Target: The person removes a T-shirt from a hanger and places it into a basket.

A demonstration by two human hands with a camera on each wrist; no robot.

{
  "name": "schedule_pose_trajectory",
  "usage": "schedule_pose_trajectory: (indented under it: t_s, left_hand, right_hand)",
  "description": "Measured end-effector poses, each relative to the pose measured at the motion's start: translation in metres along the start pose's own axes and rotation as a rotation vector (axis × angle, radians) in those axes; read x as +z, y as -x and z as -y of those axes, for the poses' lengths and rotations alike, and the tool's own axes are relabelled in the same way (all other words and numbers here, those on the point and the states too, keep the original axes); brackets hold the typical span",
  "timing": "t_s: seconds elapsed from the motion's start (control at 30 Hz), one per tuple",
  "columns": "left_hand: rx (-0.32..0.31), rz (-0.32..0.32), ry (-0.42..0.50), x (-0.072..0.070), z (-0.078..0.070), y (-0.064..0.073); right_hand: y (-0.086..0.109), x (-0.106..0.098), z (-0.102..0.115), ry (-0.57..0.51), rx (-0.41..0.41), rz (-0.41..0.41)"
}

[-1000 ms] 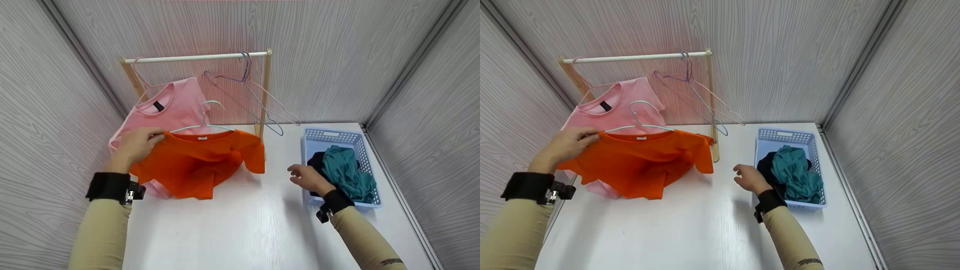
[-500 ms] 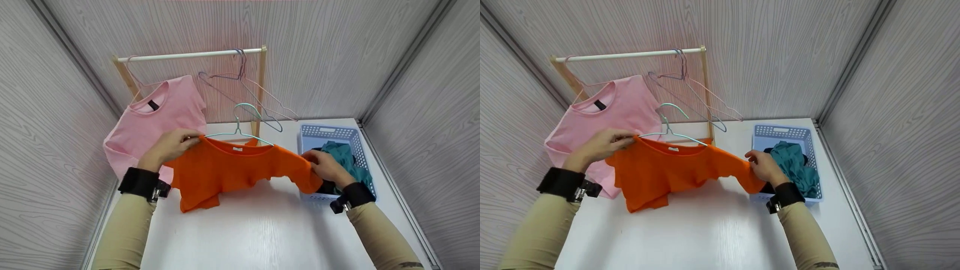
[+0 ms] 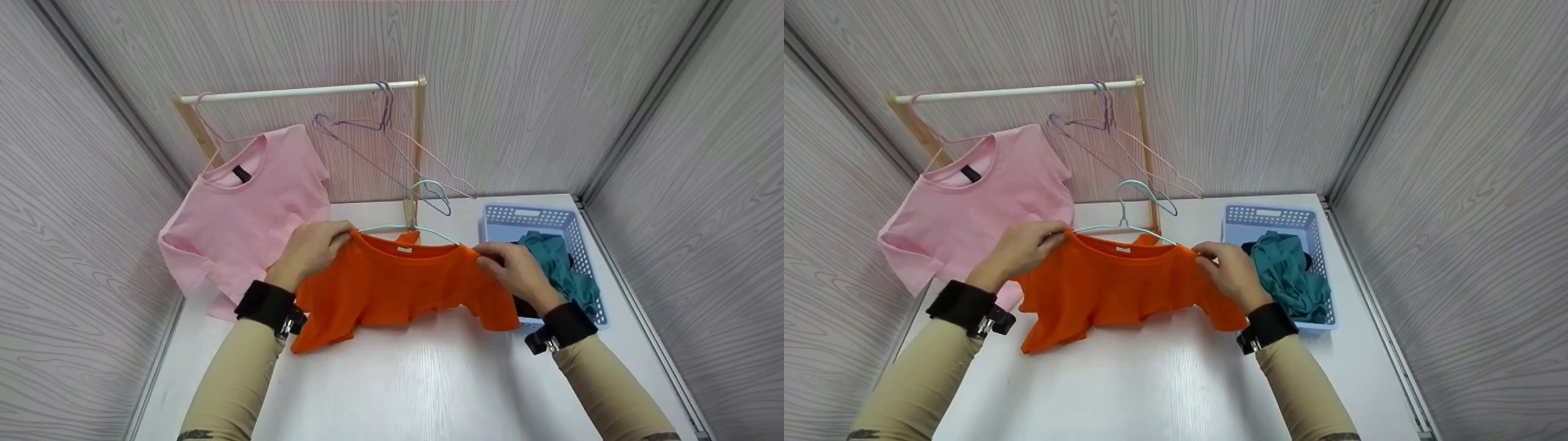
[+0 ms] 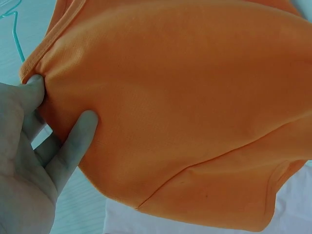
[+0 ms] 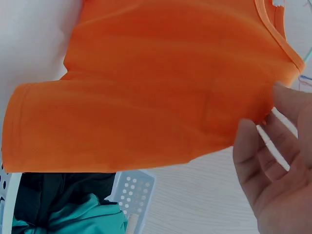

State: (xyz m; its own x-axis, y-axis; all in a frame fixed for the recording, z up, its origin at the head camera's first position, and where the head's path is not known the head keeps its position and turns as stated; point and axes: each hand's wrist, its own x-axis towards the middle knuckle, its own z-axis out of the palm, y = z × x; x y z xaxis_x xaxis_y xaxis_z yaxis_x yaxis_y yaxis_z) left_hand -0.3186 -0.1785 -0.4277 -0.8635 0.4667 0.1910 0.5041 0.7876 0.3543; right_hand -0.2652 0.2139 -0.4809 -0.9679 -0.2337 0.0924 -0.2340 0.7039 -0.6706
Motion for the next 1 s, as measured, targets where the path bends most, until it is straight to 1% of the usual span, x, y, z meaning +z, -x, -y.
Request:
schedule_pose_trajectory:
  t_s: [0.1,0.2,0.33,0.4,0.47,0.57,0.63,0.7,0.77,0.83,0.93,1.0]
  left_hand:
    - [-0.008,0.002,0.001,0.007,-0.001,0.001]
    - [-0.028,0.041,-0.016,0.011,-0.004,0.004]
    - [-0.019,0.081,-0.056,0.012,-0.018,0.004]
    - [0.005,0.091,-0.042,0.012,-0.027,0.001]
    - [0.021,0.106,0.015,0.015,-0.035,-0.004]
    - [0.043,0.138,0.158,0.020,-0.044,-0.011]
    - [0.050,0.145,0.237,0.023,-0.049,-0.015]
    - [0.058,0.146,0.282,0.026,-0.052,-0.018]
    - [0.065,0.149,0.280,0.029,-0.054,-0.019]
    - [0.077,0.153,0.244,0.030,-0.054,-0.018]
    - [0.098,0.161,0.195,0.029,-0.050,-0.015]
    - [0.102,0.165,0.177,0.026,-0.046,-0.012]
  right_hand:
    - [-0.002,0.003,0.000,0.054,-0.020,-0.023]
    - [-0.002,0.006,-0.002,0.078,-0.063,-0.065]
    - [-0.004,0.006,0.002,0.094,-0.104,-0.139]
    - [-0.004,0.006,0.005,0.106,-0.109,-0.155]
    - [-0.005,0.007,0.008,0.106,-0.111,-0.164]
    - [-0.007,0.008,0.011,0.085,-0.117,-0.154]
    - [-0.008,0.009,0.011,0.068,-0.115,-0.140]
    - [-0.008,0.009,0.011,0.052,-0.106,-0.124]
    - [-0.007,0.009,0.009,0.065,-0.095,-0.115]
    - [-0.005,0.008,0.006,0.100,-0.088,-0.115]
    - [-0.001,0.006,-0.002,0.184,-0.088,-0.120]
    - [0.001,0.004,-0.010,0.234,-0.072,-0.131]
